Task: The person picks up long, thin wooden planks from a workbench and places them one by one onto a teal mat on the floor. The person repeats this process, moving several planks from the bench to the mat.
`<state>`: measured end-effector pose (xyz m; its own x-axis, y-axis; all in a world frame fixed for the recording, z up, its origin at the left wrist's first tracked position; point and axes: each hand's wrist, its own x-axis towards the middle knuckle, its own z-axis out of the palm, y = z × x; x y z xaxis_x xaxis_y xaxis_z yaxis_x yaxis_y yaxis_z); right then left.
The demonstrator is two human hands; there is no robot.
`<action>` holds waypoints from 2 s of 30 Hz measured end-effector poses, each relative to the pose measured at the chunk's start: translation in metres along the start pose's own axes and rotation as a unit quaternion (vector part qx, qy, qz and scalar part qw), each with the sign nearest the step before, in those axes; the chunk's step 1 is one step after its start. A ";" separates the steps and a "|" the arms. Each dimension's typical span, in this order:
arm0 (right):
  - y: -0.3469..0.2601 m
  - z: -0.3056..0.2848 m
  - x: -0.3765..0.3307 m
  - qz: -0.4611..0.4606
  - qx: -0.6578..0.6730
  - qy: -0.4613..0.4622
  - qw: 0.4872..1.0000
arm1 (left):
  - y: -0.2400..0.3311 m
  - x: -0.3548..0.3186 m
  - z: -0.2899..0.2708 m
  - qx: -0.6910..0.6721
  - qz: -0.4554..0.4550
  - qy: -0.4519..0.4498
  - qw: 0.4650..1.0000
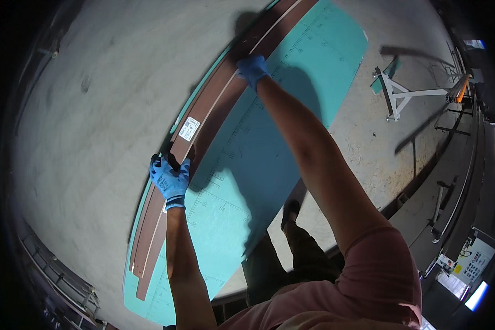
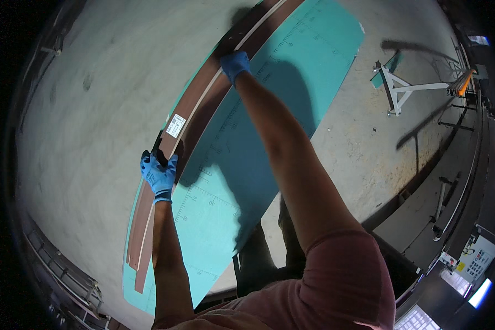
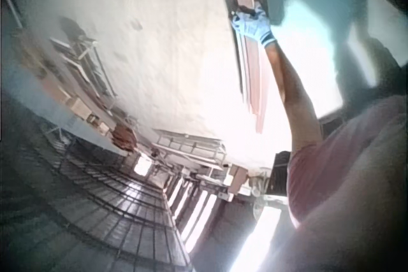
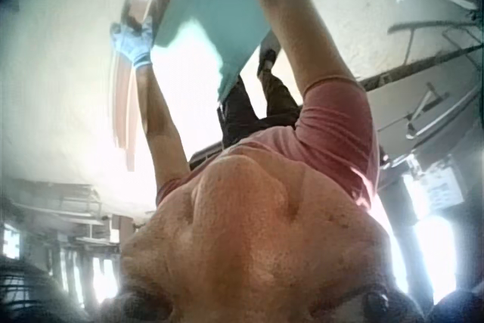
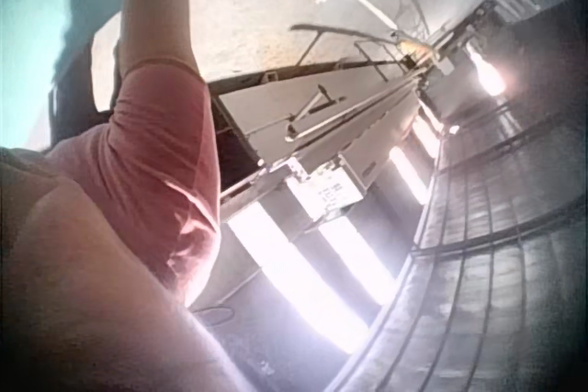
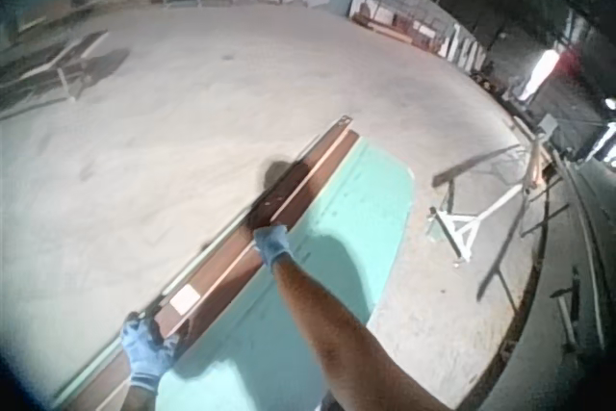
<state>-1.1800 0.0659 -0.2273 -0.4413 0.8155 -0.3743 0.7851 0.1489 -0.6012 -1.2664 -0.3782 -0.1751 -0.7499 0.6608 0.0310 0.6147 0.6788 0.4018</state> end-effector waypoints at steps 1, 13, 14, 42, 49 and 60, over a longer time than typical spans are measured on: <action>-0.002 0.002 0.005 -0.009 -0.076 -0.014 0.997 | -0.001 0.000 0.002 -0.006 -0.006 0.006 1.000; 0.012 0.029 0.006 -0.063 -0.116 0.025 0.991 | 0.003 -0.001 0.003 -0.052 -0.026 0.020 0.998; 0.011 0.027 0.005 -0.075 -0.119 0.041 0.989 | -0.001 -0.003 0.009 -0.044 -0.023 0.028 0.998; 0.139 0.026 -0.268 -0.022 0.109 -0.025 0.994 | -0.009 0.010 0.010 0.126 0.056 -0.018 0.990; 0.202 -0.013 -0.434 0.150 0.232 -0.157 0.948 | -0.032 0.028 0.004 0.120 0.055 -0.122 0.984; 0.247 -0.009 -0.551 0.205 0.084 -0.126 0.967 | -0.005 0.032 -0.014 0.152 -0.012 -0.194 0.969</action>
<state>-0.7391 -0.3416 -0.1629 -0.2161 0.6216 -0.7529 0.8442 -0.2684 -0.4639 -1.2967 -0.3653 -0.1631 -0.6534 0.6735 -0.3456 0.6857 0.7200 0.1070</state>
